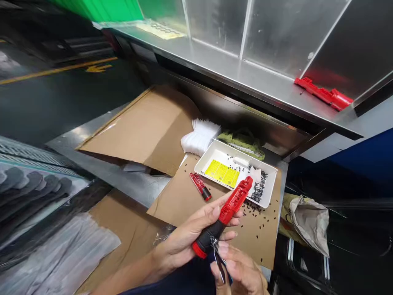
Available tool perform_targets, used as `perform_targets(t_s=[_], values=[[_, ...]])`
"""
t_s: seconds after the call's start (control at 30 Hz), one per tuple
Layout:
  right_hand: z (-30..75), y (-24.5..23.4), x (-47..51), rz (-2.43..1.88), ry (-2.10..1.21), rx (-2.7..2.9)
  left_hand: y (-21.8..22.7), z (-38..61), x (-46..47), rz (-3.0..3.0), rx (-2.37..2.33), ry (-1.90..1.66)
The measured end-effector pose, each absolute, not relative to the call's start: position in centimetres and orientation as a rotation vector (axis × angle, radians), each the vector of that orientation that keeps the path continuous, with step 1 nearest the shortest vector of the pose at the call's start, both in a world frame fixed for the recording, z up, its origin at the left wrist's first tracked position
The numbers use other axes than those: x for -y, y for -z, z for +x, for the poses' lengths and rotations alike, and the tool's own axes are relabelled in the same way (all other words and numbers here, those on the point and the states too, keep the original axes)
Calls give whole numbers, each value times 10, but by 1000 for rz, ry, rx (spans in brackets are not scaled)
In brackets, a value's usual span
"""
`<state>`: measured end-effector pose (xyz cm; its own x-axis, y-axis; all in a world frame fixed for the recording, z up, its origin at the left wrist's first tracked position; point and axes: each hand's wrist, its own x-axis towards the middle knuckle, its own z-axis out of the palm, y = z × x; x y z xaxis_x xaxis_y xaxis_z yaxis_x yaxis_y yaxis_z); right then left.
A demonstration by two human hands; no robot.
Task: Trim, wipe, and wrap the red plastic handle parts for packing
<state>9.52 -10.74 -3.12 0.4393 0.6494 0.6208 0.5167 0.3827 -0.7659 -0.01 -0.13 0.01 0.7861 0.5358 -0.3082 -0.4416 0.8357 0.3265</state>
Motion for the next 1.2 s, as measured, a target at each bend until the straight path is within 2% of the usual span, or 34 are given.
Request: perform_targets(t_s=[0.27, 0.47, 0.7, 0.83, 1.2], values=[[107, 28, 119, -1316, -80, 1140, -5, -1, -1, 263, -433, -505], [120, 24, 111, -1197, -145, 1396, -7, 0, -1, 285, -465, -523], [86, 28, 110, -1246, -179, 1034, -6, 2, 1, 283, -463, -533], [82, 28, 109, -1218, -198, 1008, -7, 2, 1, 282, -470, -528], [101, 34, 109, -1234, -46, 1138, -4, 2, 0, 268, -492, -498]])
